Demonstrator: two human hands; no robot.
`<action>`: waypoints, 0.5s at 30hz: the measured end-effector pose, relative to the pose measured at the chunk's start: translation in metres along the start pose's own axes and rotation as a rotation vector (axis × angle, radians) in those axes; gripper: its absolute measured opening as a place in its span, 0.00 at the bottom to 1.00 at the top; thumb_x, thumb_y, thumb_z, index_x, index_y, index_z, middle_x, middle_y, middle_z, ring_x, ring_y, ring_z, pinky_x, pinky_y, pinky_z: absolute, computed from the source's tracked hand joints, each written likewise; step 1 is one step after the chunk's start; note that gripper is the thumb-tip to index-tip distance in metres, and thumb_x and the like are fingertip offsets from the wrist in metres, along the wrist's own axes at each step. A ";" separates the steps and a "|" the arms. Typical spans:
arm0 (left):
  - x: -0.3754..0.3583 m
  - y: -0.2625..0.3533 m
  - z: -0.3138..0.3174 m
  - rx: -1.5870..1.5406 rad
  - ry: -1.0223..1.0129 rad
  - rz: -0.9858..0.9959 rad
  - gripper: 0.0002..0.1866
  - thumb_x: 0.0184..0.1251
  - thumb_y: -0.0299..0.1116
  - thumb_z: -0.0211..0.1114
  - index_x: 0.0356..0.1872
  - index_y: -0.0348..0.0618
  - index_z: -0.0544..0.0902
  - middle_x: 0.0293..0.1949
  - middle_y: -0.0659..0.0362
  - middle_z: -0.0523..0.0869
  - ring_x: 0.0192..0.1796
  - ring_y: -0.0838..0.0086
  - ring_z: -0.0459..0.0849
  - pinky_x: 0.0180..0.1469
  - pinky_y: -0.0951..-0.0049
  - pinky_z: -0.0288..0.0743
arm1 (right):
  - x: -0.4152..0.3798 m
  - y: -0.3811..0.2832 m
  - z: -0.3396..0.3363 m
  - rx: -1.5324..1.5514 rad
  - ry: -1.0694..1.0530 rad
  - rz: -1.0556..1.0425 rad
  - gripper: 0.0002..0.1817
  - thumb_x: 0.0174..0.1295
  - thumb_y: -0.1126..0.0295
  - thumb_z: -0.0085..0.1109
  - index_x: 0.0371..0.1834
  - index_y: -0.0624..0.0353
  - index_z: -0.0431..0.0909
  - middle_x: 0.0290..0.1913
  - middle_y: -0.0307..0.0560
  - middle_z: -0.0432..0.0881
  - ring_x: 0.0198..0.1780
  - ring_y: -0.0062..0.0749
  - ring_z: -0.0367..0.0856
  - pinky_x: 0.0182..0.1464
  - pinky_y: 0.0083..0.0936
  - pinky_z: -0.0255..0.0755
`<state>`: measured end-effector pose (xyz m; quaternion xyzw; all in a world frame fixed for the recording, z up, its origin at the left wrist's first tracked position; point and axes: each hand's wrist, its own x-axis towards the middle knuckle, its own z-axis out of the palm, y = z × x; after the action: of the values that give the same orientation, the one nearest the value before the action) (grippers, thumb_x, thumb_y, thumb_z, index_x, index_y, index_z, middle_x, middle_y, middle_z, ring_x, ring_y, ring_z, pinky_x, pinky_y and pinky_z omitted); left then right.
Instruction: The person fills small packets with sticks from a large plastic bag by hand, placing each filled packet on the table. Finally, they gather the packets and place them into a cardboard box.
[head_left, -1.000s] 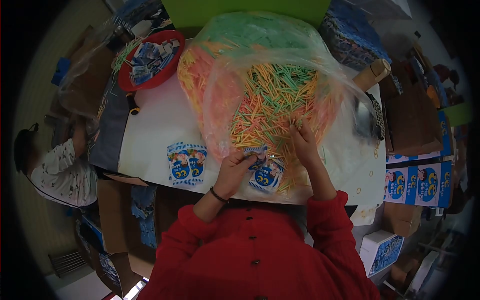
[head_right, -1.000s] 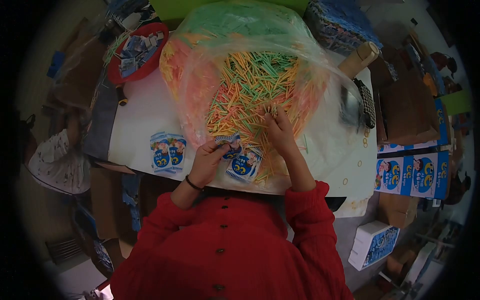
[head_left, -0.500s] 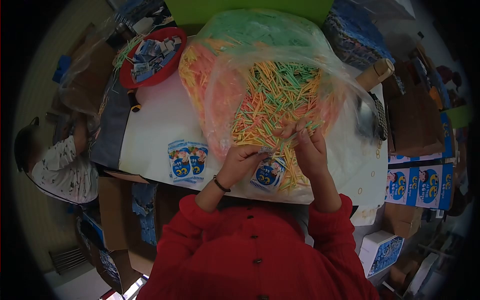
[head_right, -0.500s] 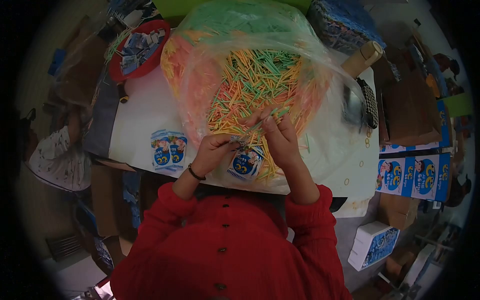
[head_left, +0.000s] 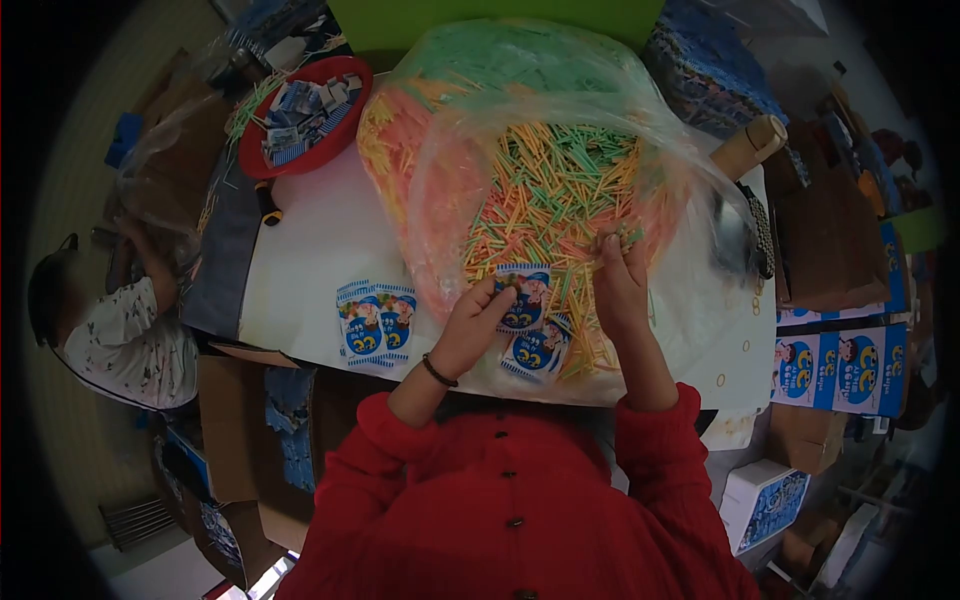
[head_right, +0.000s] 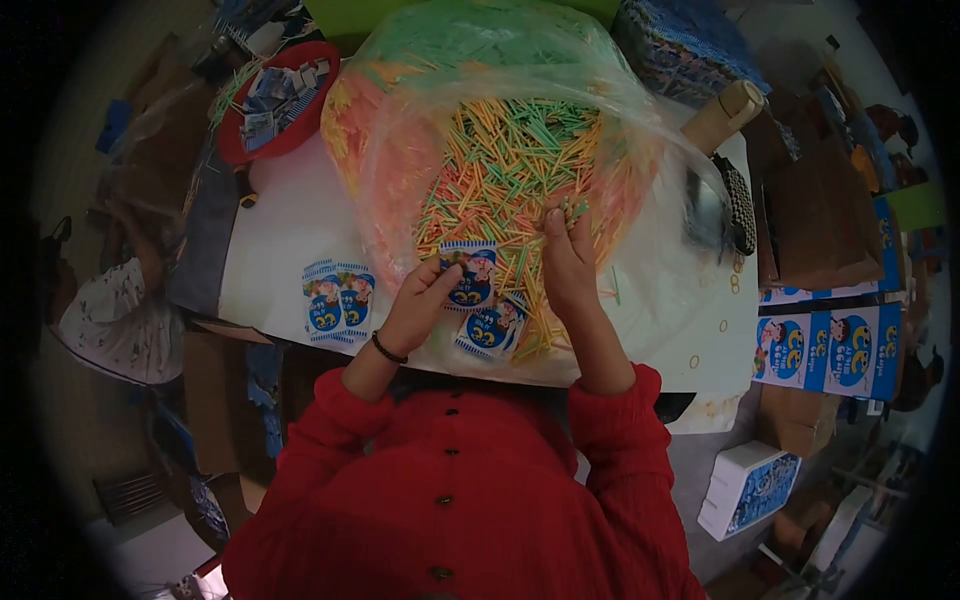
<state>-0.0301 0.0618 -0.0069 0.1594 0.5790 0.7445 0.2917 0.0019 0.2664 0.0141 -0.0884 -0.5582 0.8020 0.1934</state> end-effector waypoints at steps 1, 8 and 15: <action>0.001 0.002 0.003 -0.193 0.039 -0.064 0.11 0.74 0.28 0.55 0.51 0.37 0.79 0.44 0.62 0.85 0.46 0.82 0.82 0.49 0.78 0.77 | 0.004 0.007 -0.007 0.000 0.003 -0.005 0.04 0.74 0.72 0.42 0.47 0.57 0.65 0.44 0.38 0.71 0.45 0.22 0.69 0.56 0.32 0.64; 0.001 -0.012 -0.005 -0.243 0.053 -0.054 0.11 0.74 0.29 0.55 0.51 0.36 0.80 0.46 0.58 0.86 0.47 0.76 0.84 0.52 0.75 0.78 | 0.002 0.039 -0.032 -0.681 -0.242 -0.045 0.12 0.72 0.72 0.46 0.57 0.59 0.67 0.46 0.42 0.76 0.49 0.24 0.74 0.52 0.25 0.68; -0.003 -0.015 -0.006 0.089 0.004 0.081 0.15 0.68 0.19 0.59 0.55 0.33 0.79 0.47 0.57 0.86 0.48 0.78 0.84 0.52 0.76 0.78 | -0.005 0.000 -0.023 0.167 -0.156 0.131 0.09 0.74 0.66 0.45 0.50 0.58 0.68 0.48 0.48 0.80 0.57 0.35 0.77 0.58 0.32 0.69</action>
<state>-0.0281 0.0575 -0.0226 0.1942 0.6052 0.7294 0.2529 0.0144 0.2845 0.0056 -0.0457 -0.4958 0.8611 0.1031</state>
